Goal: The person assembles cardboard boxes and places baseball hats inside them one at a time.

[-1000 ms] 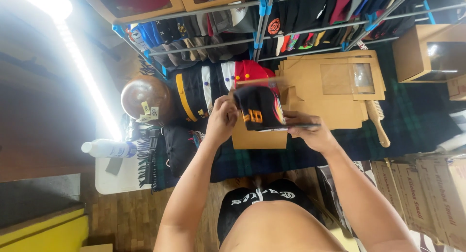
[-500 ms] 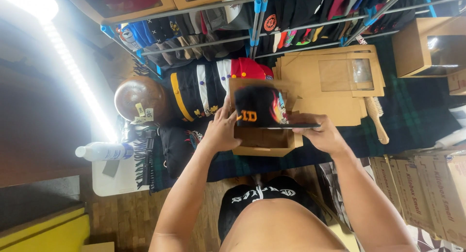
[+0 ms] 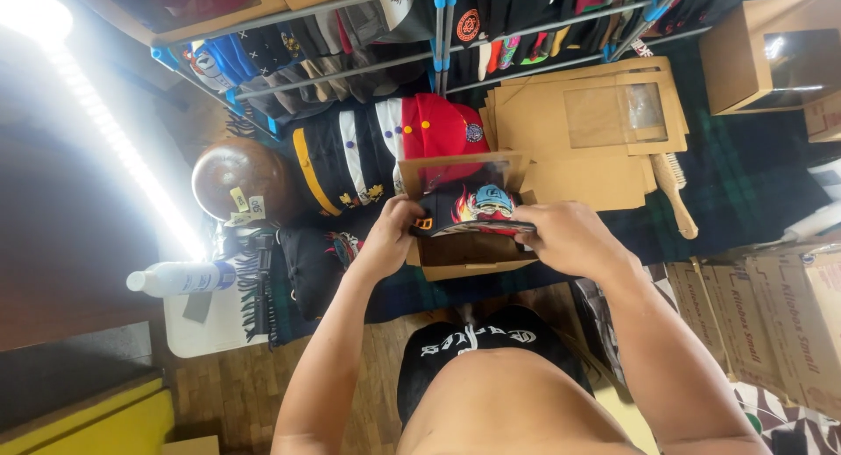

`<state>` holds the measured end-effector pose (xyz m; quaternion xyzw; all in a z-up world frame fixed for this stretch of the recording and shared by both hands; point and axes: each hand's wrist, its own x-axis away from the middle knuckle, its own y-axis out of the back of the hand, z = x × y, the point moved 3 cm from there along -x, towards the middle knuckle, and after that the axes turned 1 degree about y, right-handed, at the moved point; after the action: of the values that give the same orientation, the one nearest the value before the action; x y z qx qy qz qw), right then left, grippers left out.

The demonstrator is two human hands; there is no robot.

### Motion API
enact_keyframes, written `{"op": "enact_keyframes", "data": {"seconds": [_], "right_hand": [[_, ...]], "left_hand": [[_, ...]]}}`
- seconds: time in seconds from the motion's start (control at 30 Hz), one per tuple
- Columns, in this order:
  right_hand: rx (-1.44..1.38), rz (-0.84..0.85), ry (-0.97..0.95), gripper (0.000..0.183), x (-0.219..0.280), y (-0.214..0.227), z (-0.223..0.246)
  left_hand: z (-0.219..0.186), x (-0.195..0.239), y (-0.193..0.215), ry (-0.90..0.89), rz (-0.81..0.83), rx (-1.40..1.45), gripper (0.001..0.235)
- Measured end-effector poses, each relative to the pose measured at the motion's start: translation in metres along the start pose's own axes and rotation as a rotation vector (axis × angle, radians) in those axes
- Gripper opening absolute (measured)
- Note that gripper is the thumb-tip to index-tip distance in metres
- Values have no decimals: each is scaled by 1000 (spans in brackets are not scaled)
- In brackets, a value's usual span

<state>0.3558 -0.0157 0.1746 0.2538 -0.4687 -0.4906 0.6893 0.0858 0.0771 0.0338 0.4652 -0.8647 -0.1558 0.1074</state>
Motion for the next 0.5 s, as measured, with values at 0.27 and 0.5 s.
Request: {"op": "enact_keyframes", "data": {"seconds": [0.27,0.5], "right_hand": [[-54,-134,-22,29,-13,-29,-24],[-336,-362,-59,28,-13,-41,-25]], "left_hand": [[-12,5,2,139,186,-443,36],[-27,-1,-11,194,102,-565,24]]}}
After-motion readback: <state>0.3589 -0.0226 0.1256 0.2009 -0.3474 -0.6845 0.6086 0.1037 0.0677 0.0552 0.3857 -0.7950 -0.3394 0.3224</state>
